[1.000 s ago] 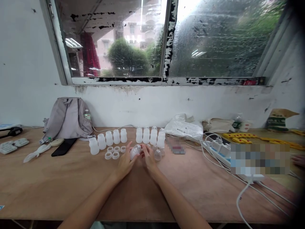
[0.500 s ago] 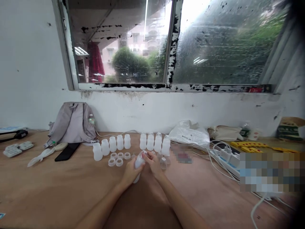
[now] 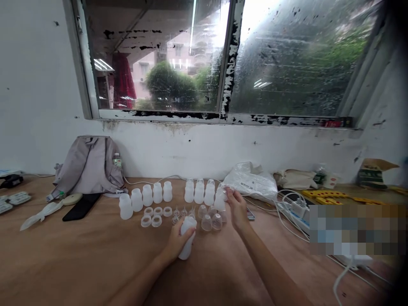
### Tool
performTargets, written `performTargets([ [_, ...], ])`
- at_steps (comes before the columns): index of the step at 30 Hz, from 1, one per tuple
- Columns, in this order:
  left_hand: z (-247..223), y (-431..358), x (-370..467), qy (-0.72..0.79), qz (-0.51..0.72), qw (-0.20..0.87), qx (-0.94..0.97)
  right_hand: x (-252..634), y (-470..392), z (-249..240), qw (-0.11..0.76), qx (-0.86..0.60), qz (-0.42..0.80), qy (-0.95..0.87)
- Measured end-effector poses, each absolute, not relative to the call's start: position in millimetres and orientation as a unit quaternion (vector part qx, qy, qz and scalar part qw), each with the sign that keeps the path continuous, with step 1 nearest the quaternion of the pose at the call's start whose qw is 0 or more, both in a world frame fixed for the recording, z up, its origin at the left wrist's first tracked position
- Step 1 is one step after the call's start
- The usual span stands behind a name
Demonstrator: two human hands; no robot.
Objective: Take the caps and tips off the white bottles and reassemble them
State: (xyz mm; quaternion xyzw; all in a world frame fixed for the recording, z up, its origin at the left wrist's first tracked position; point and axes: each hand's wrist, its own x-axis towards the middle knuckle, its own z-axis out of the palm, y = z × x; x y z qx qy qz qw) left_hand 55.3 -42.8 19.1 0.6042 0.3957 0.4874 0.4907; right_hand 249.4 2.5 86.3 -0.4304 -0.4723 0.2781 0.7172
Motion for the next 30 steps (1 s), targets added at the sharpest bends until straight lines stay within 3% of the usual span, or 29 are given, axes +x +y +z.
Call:
performTargets([
  [5,11.3,-37.1,51.9,0.403,0.518,0.453,0.603,297.5,-3.6,55.0,0.564,-0.592,0.051,-0.573],
  [9,8.4,-34.1,53.6,0.413,0.527,0.391,0.631,304.4,-7.6,13.5,0.462,-0.661,0.062,-0.588],
  [13,10.8,-37.6,51.9,0.424,0.52,0.369,0.643,303.6,-6.0,-2.4,0.415,-0.683,0.071,-0.597],
  [22,18.0,-42.6,51.6,0.42,0.509,0.339,0.671,298.9,-10.3,0.4,0.479,-0.658,0.127,-0.567],
  [30,20.6,-46.6,51.7,0.429,0.489,0.337,0.681,296.2,-16.6,7.7,0.517,-0.658,0.081,-0.541],
])
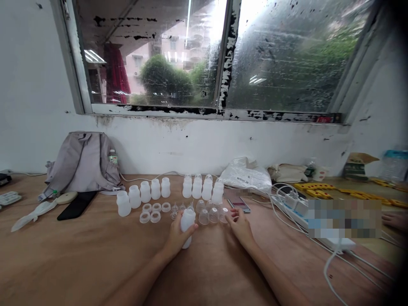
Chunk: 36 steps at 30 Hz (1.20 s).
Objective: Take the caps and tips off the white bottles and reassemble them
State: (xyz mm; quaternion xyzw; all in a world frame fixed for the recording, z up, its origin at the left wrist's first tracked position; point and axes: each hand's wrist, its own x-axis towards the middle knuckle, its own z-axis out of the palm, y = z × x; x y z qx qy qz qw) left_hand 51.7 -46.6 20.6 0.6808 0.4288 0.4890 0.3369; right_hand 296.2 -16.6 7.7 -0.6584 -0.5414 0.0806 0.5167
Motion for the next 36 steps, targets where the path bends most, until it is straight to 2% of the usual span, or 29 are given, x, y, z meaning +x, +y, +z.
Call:
performTargets([
  [4,20.7,-47.1,53.0,0.452,0.472,0.335,0.679,273.3,-36.3,26.9,0.528,-0.609,0.066,-0.589],
  [9,20.7,-46.9,57.0,0.454,0.456,0.347,0.683,210.4,-54.6,52.4,0.434,-0.512,0.141,-0.727],
  [13,17.0,-44.8,54.8,0.415,0.468,0.398,0.671,171.6,-43.6,65.5,0.382,-0.536,0.103,-0.746],
  [17,30.2,-36.8,42.7,0.34,0.488,0.473,0.65,156.1,-20.6,80.8,0.381,-0.527,0.145,-0.746],
  [21,69.0,-25.7,27.4,0.312,0.435,0.582,0.612,150.1,-5.5,108.3,0.437,-0.46,0.237,-0.736],
  [24,92.4,-16.3,18.6,0.222,0.332,0.724,0.562,150.5,-3.9,131.6,0.471,-0.359,0.36,-0.721],
  [26,99.0,-9.5,14.7,0.134,0.255,0.8,0.526,154.7,-5.0,144.9,0.442,-0.293,0.458,-0.714],
  [28,101.2,-3.5,12.5,0.089,0.199,0.831,0.513,162.1,-4.6,155.2,0.393,-0.24,0.525,-0.716],
  [31,106.4,0.4,11.5,0.124,0.206,0.817,0.524,176.8,2.4,164.4,0.355,-0.21,0.551,-0.725],
  [33,114.9,-0.1,11.3,0.196,0.25,0.759,0.569,186.3,10.4,166.5,0.36,-0.229,0.527,-0.735],
  [34,120.1,-0.6,11.0,0.242,0.268,0.706,0.61,190.1,14.6,166.5,0.364,-0.249,0.506,-0.741],
  [36,129.6,-1.4,9.7,0.345,0.281,0.534,0.719,195.0,22.1,164.4,0.364,-0.308,0.456,-0.751],
])
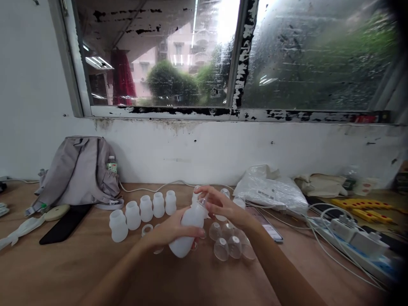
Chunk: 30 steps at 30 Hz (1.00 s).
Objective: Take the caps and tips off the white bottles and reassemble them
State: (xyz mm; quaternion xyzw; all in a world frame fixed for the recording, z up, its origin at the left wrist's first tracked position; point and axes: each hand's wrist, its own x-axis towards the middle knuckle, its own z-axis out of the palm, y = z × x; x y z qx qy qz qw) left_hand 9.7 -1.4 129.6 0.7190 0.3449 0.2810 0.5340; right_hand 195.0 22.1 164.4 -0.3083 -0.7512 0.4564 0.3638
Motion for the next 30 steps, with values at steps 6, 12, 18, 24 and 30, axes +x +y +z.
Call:
performTargets([
  [6,131.9,-0.2,0.8,0.501,0.189,0.067,0.842,190.4,32.5,144.9,0.256,-0.427,0.422,-0.758],
  [12,126.2,8.9,-9.1,0.484,0.158,0.1,0.854,188.1,32.5,136.0,0.238,-0.366,0.472,-0.766],
  [18,124.3,26.3,-13.7,0.462,0.19,0.237,0.833,189.7,36.2,133.1,0.283,-0.358,0.441,-0.773],
  [24,121.8,23.1,-9.5,0.463,0.174,0.223,0.84,188.5,49.3,119.8,0.309,-0.433,0.416,-0.737],
  [30,122.3,23.2,-12.0,0.46,0.198,0.242,0.831,193.9,48.1,130.7,0.356,-0.332,0.449,-0.749],
])
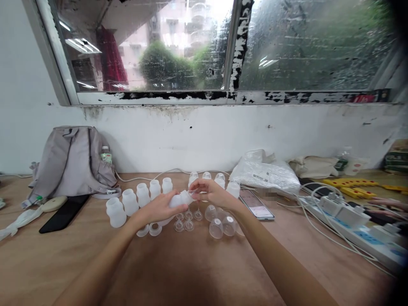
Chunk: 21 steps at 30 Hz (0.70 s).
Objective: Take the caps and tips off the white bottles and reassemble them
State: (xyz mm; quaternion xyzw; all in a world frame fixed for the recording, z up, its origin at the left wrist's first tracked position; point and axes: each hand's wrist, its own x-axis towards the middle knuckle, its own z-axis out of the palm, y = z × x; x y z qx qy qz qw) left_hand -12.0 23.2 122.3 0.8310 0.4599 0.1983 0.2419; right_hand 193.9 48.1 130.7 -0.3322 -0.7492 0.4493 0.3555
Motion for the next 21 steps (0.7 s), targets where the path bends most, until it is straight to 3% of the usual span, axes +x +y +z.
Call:
performTargets([
  [9,116.7,27.7,-7.7,0.42,0.236,0.271,0.834,192.7,49.4,125.9,0.324,-0.423,0.44,-0.723],
  [13,107.1,35.6,-7.0,0.435,0.247,0.241,0.832,192.9,53.8,124.8,0.375,-0.4,0.425,-0.72],
  [17,105.3,43.0,-8.9,0.459,0.291,0.21,0.813,196.1,54.2,129.8,0.446,-0.427,0.324,-0.717],
  [21,120.6,50.2,-6.4,0.46,0.323,0.154,0.813,199.5,51.4,135.6,0.452,-0.449,0.29,-0.714],
])
